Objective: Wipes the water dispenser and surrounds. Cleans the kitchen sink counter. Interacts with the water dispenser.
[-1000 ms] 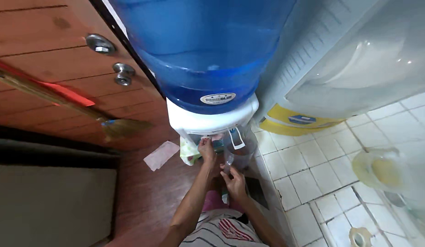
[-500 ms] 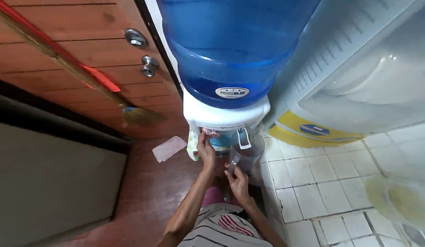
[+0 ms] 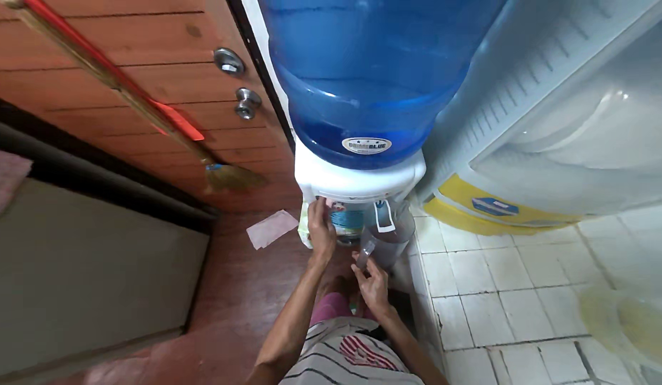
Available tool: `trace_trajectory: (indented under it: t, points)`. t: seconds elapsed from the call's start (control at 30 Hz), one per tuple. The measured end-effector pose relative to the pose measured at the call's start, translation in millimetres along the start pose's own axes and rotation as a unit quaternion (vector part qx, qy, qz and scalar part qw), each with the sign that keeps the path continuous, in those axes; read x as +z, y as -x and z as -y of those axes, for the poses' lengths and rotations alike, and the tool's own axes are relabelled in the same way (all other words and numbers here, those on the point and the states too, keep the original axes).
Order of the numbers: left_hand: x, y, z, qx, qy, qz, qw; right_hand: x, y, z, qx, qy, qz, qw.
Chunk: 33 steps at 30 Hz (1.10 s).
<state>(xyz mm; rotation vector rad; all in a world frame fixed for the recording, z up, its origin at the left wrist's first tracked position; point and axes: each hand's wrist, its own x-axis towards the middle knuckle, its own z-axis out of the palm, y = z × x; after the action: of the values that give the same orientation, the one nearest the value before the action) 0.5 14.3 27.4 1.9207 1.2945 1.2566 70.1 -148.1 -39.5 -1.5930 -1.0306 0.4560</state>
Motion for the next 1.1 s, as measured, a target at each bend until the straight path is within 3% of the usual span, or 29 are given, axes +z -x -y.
trace_trajectory:
  t: [0.2,0.27,0.5,0.57,0.7,0.87,0.93,1.0,1.1]
  points:
    - [-41,4,-4,0.063,0.078,-0.066,0.993,0,-2,10,0.010,-0.006,-0.008,1.000]
    - [-47,-10,-11,0.070,0.066,-0.076,0.992,1,0,11,0.011,-0.012,-0.015,1.000]
    - [-48,-74,-35,0.127,0.199,-0.156,0.959,2,1,19,0.029,-0.019,-0.022,0.999]
    - [-55,-99,-44,0.090,0.186,-0.127,0.970,2,1,22,0.044,-0.025,-0.018,0.999]
    - [-66,-165,-58,-0.015,0.074,0.020,0.997,1,-1,25,0.060,-0.045,-0.014,0.997]
    - [-51,-224,-66,-0.040,0.023,0.000,0.999,4,1,22,0.054,-0.056,-0.017,0.997]
    - [-47,-224,-66,-0.050,0.032,0.011,0.998,6,1,20,0.053,-0.059,-0.023,0.997]
    - [-53,-207,-59,-0.049,0.039,0.072,0.995,9,-1,20,0.058,-0.053,-0.030,0.996]
    - [-73,-179,-38,-0.001,0.014,0.134,0.991,13,-2,22,0.095,-0.054,-0.024,0.994]
